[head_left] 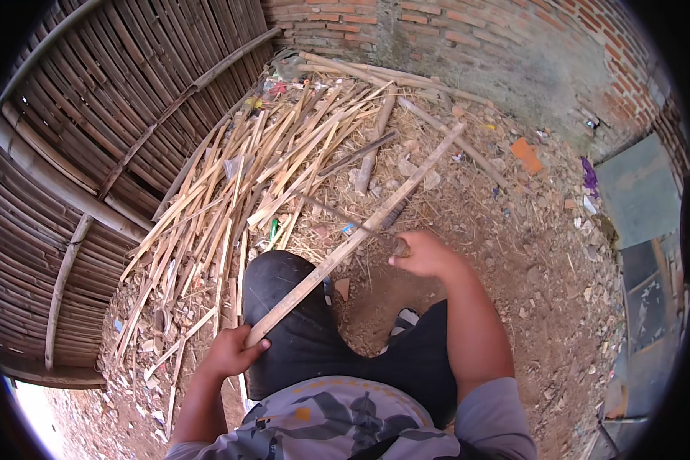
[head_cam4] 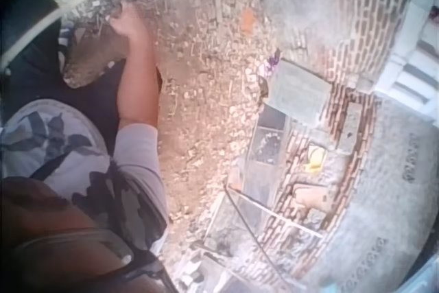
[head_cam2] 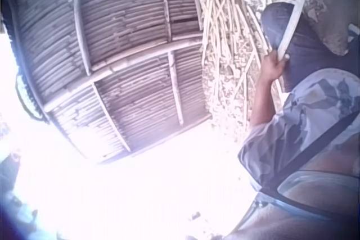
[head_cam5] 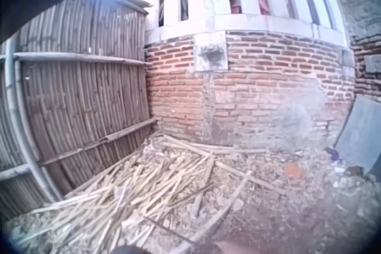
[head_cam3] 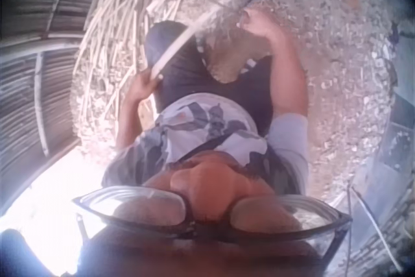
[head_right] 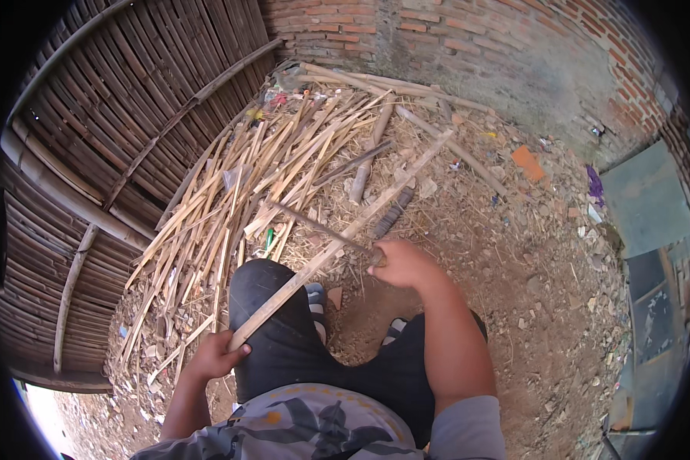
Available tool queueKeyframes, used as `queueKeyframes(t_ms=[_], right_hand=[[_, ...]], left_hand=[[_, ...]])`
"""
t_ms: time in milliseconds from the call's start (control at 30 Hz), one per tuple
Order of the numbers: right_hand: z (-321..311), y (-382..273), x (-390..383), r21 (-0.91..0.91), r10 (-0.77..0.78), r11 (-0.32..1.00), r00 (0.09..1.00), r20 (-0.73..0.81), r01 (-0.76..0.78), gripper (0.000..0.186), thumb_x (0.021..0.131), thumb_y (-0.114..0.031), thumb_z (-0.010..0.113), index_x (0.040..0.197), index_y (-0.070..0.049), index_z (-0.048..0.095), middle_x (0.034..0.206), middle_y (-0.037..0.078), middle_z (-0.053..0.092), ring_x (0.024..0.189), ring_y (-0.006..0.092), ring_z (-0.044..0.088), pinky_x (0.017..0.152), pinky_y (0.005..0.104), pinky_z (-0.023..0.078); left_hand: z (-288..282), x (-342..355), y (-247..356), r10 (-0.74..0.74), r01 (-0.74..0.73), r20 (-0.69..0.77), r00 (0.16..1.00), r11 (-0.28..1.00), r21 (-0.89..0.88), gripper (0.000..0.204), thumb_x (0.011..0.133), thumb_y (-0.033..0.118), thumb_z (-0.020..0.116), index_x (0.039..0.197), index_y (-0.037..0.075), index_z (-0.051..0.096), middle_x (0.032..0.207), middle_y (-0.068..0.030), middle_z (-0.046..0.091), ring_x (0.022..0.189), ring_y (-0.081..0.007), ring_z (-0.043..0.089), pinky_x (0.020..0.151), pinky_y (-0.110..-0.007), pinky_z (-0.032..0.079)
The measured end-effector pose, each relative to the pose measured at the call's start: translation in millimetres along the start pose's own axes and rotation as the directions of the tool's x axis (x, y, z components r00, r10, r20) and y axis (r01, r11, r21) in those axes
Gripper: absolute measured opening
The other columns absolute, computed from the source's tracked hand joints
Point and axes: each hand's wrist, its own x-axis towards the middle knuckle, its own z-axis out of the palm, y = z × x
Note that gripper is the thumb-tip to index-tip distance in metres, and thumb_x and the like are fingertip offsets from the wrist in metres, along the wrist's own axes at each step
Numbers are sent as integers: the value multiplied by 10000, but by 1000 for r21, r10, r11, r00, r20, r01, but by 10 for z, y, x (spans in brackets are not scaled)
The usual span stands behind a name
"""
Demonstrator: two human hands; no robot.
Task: The person thins wood strips using a large knife. They hold a strip of wood in one hand and repeatedly shave the surface with a knife held in the other hand.
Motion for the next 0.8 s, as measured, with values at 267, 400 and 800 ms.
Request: queueKeyframes(t_ms=[267,400,800], right_hand=[[-41,248,105,104,8,995,1000,-1,-8,467,829,-335,769,1207,-77,674,1006,192,718,957,355,693,856,461,527],[-24,569,179,157,171,978,964,-203,-140,484,830,-353,764,1207,-67,667,1015,188,719,987,356,691,868,451,528],[123,-57,81,-68,-109,991,987,115,117,425,824,-343,772,1092,-29,670,963,196,698,954,370,686,828,463,533]], left_hand=[[-15,-25,52,-2,3,-27,1000,999,39,534,884,516,727,757,21,570,672,-210,613,639,-402,638,606,-465,495],[-11,11,72,4,-4,-19,1000,1000,25,529,883,511,727,760,20,574,674,-214,615,646,-406,642,608,-466,497],[22,-24,-15,-9,10,-29,1000,1000,17,527,879,505,733,754,19,568,680,-218,618,663,-415,646,609,-475,496]])
